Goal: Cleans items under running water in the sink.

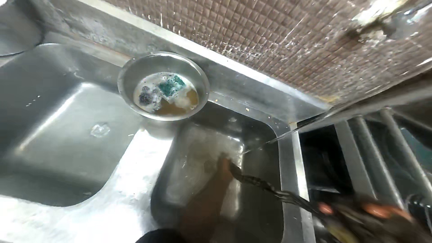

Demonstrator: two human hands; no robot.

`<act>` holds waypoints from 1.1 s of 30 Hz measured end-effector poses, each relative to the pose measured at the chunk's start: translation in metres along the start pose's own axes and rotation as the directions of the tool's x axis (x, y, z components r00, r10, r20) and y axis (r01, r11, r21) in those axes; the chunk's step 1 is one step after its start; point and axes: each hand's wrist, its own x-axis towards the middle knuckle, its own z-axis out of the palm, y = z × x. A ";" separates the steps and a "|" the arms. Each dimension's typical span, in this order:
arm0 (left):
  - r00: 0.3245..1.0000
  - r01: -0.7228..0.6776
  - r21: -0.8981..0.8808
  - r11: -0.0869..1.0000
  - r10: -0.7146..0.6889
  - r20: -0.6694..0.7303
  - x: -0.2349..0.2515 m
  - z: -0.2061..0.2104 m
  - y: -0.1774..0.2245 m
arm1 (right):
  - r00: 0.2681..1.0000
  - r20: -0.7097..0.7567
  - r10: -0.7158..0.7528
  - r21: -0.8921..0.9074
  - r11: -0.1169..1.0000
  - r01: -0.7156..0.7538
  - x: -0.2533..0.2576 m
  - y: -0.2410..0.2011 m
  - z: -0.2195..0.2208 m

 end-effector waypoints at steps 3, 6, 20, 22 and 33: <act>0.934 0.259 -0.077 0.963 -0.230 0.272 -0.069 0.005 -0.026 | 0.978 -0.172 0.116 -0.421 0.889 -0.179 0.011 0.110 0.031; 0.907 0.222 -0.277 0.935 -0.094 0.410 -0.085 -0.012 -0.049 | 0.983 -0.121 0.139 -0.880 0.443 -0.171 0.003 0.186 0.032; 0.875 -0.423 0.725 0.544 0.453 0.171 -0.100 0.003 0.025 | 0.836 -0.416 0.358 -0.389 0.761 -0.519 0.048 0.184 0.116; 0.892 -0.419 0.655 0.629 0.420 0.168 -0.113 0.009 0.028 | 0.842 -0.433 0.323 -0.408 0.763 -0.502 0.049 0.179 0.116; 0.987 -0.149 0.369 0.917 0.114 0.116 -0.168 0.016 0.064 | 0.952 -0.301 0.051 -0.623 0.745 -0.237 0.060 0.187 0.114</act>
